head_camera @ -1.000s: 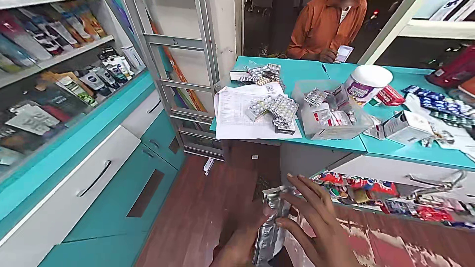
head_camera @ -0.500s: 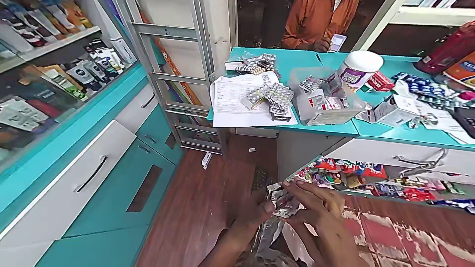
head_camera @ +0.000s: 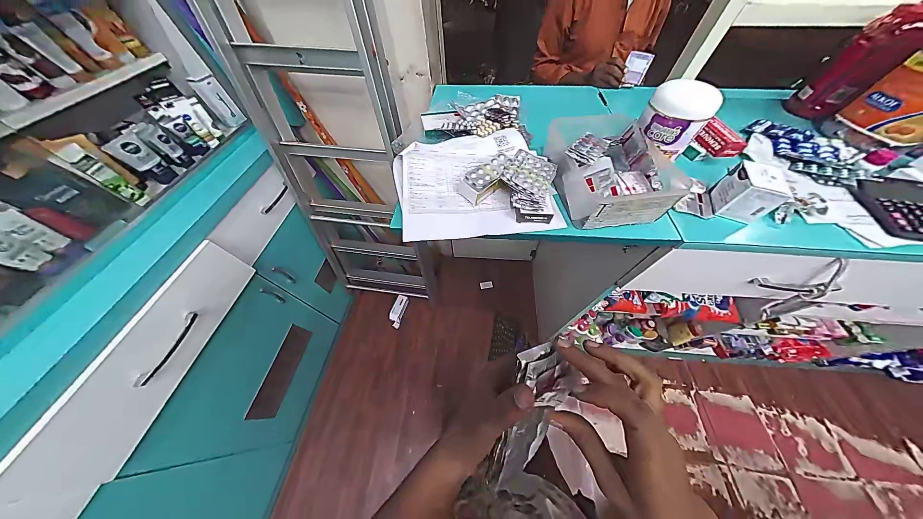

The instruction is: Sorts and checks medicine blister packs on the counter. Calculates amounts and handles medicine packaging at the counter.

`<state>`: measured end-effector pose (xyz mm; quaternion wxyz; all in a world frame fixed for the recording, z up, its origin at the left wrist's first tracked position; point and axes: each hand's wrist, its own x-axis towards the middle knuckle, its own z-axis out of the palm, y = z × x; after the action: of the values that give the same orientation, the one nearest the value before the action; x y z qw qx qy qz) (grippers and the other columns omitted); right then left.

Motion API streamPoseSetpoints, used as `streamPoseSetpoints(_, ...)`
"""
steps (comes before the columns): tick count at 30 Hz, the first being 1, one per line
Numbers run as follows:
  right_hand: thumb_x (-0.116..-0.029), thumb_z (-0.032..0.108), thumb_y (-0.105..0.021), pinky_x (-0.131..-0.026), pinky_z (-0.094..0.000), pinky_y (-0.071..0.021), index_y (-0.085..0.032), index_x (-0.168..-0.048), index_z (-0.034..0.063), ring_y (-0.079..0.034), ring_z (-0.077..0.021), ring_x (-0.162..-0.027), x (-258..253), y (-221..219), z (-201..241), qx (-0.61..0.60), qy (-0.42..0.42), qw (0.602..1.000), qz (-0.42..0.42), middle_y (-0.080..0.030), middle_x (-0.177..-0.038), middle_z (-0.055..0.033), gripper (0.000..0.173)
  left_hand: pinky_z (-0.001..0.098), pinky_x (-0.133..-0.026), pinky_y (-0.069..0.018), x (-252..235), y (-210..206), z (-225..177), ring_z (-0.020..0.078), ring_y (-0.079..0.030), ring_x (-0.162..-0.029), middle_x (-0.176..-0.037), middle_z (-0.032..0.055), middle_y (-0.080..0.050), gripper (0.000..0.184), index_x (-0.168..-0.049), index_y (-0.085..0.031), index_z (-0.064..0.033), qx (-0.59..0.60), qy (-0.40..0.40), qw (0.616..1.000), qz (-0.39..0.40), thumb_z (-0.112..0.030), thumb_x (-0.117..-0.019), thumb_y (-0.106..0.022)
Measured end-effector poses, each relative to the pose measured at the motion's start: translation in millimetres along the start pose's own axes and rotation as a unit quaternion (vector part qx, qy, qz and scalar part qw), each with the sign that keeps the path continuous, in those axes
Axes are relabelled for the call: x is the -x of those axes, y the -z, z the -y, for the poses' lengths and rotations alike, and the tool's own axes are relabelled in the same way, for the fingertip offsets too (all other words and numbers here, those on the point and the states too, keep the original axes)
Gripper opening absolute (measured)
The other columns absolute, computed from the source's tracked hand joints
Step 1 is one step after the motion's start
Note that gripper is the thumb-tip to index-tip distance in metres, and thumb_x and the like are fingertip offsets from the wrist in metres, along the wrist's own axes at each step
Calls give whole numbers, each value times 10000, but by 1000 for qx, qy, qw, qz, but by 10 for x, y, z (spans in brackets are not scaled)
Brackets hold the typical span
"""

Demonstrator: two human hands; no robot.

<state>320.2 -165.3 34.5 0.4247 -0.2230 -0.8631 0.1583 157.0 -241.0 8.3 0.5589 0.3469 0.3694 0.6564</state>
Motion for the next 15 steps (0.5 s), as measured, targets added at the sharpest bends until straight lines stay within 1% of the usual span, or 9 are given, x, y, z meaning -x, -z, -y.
streamPoseSetpoints(1, -1045, 394, -567, -1131, -290, -302, -479, -1098, 227, -456, -45, -1389, -5, -1, 4, -6, -3, 1000, -7, -606, -1410, 138, 196, 174, -870, -561, 4, 0, -5, -68, -675, -968, -1039, -167, -730, 585, -1208, -664, -190, -6, -3, 1000, 4, -654, -853, -652)
streamPoseSetpoints(3, -1038, 381, -580, -1091, -254, -318, -472, -1086, 236, -507, -18, -1295, -25, 8, 4, -13, -7, 1000, -23, -633, -1327, 152, 188, 158, -864, -554, 19, -18, -30, -86, -665, -959, -1035, -187, -721, 541, -1192, -670, -208, -16, -8, 1000, 10, -641, -868, -643)
streamPoseSetpoints(5, -1042, 380, -562, -1060, -248, -331, -470, -1137, 237, -540, -23, -1203, -33, 28, -8, -5, -3, 1000, -22, -634, -1245, 126, 195, 144, -863, -537, 36, -58, -85, -111, -644, -958, -1035, -209, -705, 545, -1198, -667, -204, -38, -13, 999, 13, -645, -880, -619)
streamPoseSetpoints(7, -1045, 359, -545, -1031, -276, -353, -520, -1180, 225, -562, -62, -1130, -30, 64, -2, 6, 9, 1000, -5, -625, -1172, 63, 192, 155, -890, -533, 51, -80, -127, -104, -643, -978, -1044, -202, -707, 532, -1195, -668, -204, -30, -10, 999, 14, -637, -894, -604)
streamPoseSetpoints(9, -1035, 315, -543, -1013, -277, -334, -600, -1163, 240, -533, -73, -1073, -48, 125, 21, 8, 11, 999, 34, -583, -1094, 37, 159, 168, -921, -538, 37, -45, -105, -89, -651, -1008, -1068, -189, -716, 527, -1209, -666, -214, -12, -7, 999, 37, -637, -902, -602)
streamPoseSetpoints(10, -1025, 297, -555, -1001, -280, -321, -629, -1147, 248, -516, -78, -1048, -61, 158, 23, 1, 8, 998, 56, -561, -1058, 30, 151, 168, -921, -537, 23, -30, -94, -87, -650, -1010, -1069, -183, -711, 551, -1215, -649, -196, -14, -5, 999, 50, -647, -902, -596)
streamPoseSetpoints(12, -1010, 283, -573, -987, -286, -321, -650, -1063, 237, -517, -92, -1031, -105, 204, 1, -8, 12, 996, 90, -570, -1006, 26, 104, 167, -912, -529, -8, -25, -98, -83, -639, -1001, -1061, -166, -692, 636, -1228, -599, -125, -27, 2, 997, 67, -666, -893, -599)
streamPoseSetpoints(14, -1007, 265, -554, -994, -306, -330, -643, -999, 214, -547, -105, -1054, -176, 241, -43, -24, 29, 992, 124, -632, -994, 36, 103, 171, -901, -527, -31, -3, -80, -77, -635, -994, -1068, -139, -684, 735, -1267, -572, -53, -41, 9, 996, 83, -679, -882, -608)
streamPoseSetpoints(15, -1020, 263, -533, -998, -325, -331, -635, -993, 207, -564, -106, -1071, -213, 260, -72, -36, 37, 988, 143, -669, -1001, 46, 120, 173, -899, -528, -45, 18, -75, -73, -633, -995, -1076, -129, -679, 755, -1279, -560, -39, -40, 12, 994, 96, -676, -879, -617)
